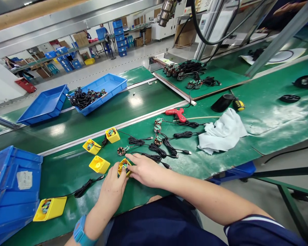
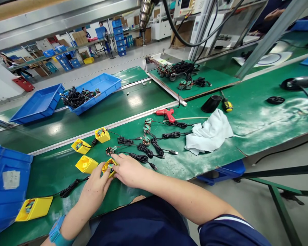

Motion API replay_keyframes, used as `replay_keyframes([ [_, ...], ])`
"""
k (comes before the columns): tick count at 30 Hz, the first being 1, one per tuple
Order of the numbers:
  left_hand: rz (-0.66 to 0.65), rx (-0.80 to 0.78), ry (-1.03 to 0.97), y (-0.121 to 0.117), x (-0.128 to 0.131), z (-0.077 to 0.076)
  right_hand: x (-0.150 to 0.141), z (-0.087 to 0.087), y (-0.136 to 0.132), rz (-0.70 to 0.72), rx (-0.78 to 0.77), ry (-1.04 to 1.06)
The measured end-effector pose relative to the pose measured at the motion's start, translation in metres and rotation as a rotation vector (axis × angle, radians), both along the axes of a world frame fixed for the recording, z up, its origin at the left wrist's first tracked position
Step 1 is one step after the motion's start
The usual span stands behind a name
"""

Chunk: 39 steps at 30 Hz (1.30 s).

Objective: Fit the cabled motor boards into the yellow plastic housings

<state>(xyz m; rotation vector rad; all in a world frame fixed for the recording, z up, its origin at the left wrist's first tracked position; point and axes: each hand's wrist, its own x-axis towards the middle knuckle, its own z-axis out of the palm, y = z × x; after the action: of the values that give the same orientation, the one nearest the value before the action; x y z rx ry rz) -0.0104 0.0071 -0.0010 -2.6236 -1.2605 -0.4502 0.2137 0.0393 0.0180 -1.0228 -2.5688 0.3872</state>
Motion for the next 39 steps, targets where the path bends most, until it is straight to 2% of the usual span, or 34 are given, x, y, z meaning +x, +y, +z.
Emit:
replay_keyframes([
  [23,0.022,0.017,-0.026,-0.002,0.007,0.001,-0.007,0.004,0.000,0.007,-0.020,-0.090],
  [35,0.025,-0.006,-0.084,-0.003,0.008,0.001,-0.006,-0.016,0.006,0.026,0.132,0.022],
  [39,0.008,0.009,-0.114,-0.001,0.006,-0.002,-0.007,-0.017,0.013,0.086,0.153,0.010],
])
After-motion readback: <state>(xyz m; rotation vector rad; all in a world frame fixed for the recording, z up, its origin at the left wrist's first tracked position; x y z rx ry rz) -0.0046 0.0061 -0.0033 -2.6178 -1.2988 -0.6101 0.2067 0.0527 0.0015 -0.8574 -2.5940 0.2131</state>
